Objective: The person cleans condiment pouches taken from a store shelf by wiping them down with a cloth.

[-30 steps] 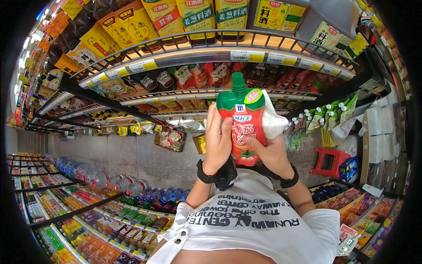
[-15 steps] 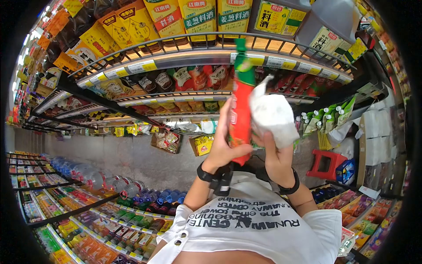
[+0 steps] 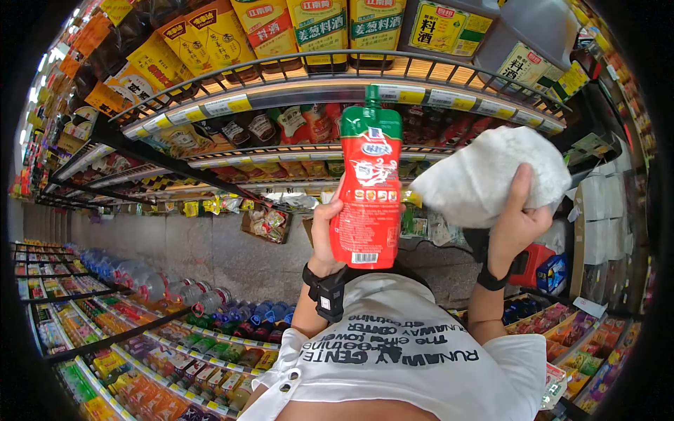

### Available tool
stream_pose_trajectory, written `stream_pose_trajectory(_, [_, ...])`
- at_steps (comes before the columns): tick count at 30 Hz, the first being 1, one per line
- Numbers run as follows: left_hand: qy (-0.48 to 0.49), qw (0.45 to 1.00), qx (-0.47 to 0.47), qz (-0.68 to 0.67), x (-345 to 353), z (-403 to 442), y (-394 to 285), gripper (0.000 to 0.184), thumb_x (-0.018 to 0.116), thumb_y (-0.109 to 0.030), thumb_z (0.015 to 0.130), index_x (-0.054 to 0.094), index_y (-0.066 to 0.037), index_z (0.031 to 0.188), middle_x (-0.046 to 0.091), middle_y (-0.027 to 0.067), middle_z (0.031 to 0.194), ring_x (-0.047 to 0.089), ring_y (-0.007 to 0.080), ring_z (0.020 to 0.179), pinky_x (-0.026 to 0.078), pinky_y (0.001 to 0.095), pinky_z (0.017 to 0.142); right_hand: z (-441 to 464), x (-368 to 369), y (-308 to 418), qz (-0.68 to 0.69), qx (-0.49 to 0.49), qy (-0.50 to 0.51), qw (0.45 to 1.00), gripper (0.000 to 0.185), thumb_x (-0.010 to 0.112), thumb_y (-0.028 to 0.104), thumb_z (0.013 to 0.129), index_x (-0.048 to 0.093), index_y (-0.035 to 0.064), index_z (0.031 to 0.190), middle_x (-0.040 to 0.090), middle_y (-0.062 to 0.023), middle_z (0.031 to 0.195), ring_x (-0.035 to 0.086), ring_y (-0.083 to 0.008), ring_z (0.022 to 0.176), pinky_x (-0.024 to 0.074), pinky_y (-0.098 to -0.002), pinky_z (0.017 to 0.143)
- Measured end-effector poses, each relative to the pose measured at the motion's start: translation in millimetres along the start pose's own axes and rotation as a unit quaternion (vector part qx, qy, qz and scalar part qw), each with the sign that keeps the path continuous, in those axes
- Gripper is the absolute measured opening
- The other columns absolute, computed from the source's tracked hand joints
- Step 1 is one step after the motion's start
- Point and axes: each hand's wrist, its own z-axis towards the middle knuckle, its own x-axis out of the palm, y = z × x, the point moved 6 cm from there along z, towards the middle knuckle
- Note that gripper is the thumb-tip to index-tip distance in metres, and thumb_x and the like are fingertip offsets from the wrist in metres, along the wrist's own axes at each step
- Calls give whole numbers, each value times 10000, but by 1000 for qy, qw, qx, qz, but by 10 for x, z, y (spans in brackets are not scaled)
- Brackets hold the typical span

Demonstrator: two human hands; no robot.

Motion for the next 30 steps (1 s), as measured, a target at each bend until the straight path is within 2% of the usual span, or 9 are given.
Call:
stream_pose_trajectory(5, [61, 998, -13, 5, 489, 6, 24, 798, 492, -393, 776, 217, -31, 1432, 418, 286, 1328, 506, 397, 1161, 445, 557, 941, 24, 168, 488, -181, -307, 30, 934, 207, 740, 95, 785, 681, -34, 936, 686, -90, 893, 619, -132, 759, 480, -288, 695])
stream_pose_trajectory(7, [69, 997, -27, 15, 513, -7, 76, 819, 500, -421, 788, 191, -45, 1446, 380, 263, 1372, 485, 391, 1190, 443, 583, 931, -70, 378, 534, -136, -331, 83, 930, 185, 760, 11, 711, 662, -29, 863, 644, -209, 1013, 638, -318, 863, 505, -370, 755])
stream_pose_trajectory(10, [102, 994, 17, 43, 436, -17, 142, 744, 384, -426, 931, 49, -54, 1481, 285, 125, 1478, 363, 227, 1317, 334, 405, 1065, -216, 815, 518, -84, -328, 323, 884, 398, 612, -20, 728, 585, -52, 1123, 529, -206, 1269, 492, -394, 1193, 377, -459, 1018])
stream_pose_trajectory(17, [176, 965, 24, -191, 188, -8, 263, 685, 232, -538, 974, 195, -57, 1459, 332, 102, 1456, 415, 210, 1273, 323, 357, 1064, -602, 913, 370, -113, -316, 509, 793, 504, 546, 85, 824, 442, -40, 1301, 421, -181, 1384, 372, -364, 1299, 269, -474, 1085])
stream_pose_trajectory(18, [-130, 982, 45, 130, 125, -67, 178, 729, 233, -588, 952, 179, -79, 1471, 331, 112, 1455, 392, 229, 1293, 309, 367, 1077, -667, 886, 349, -89, -289, 536, 788, 488, 546, 103, 838, 450, -35, 1297, 424, -182, 1381, 380, -357, 1293, 282, -468, 1077])
stream_pose_trajectory(19, [-130, 982, 45, 130, 84, -49, 197, 729, 233, -588, 952, 179, -79, 1471, 331, 112, 1455, 392, 229, 1293, 309, 367, 1077, -730, 854, 343, -63, -261, 562, 782, 473, 545, 122, 852, 458, -29, 1293, 427, -183, 1378, 388, -351, 1288, 294, -462, 1069])
stream_pose_trajectory(20, [31, 991, 53, -119, 188, 6, 233, 761, 232, -616, 937, 165, -82, 1474, 320, 119, 1462, 374, 243, 1306, 294, 374, 1087, -763, 792, 381, -55, -255, 558, 787, 446, 538, 147, 867, 480, -28, 1273, 457, -175, 1355, 423, -323, 1267, 322, -441, 1056])
stream_pose_trajectory(24, [166, 909, -23, -382, 343, 12, 133, 881, 236, -740, 843, 162, -139, 1483, 269, 141, 1489, 320, 324, 1336, 242, 439, 1115, -1035, 589, 464, -37, -309, 566, 764, 411, 549, 157, 844, 545, -55, 1196, 524, -144, 1302, 486, -273, 1224, 349, -383, 1052])
stream_pose_trajectory(30, [-19, 995, 5, -102, 450, -57, 192, 889, 299, -722, 843, 171, -113, 1478, 280, 139, 1484, 355, 311, 1320, 270, 431, 1104, -1163, 408, 501, 16, -317, 607, 729, 421, 575, 143, 759, 588, -69, 1123, 531, -128, 1302, 513, -241, 1203, 386, -363, 1036])
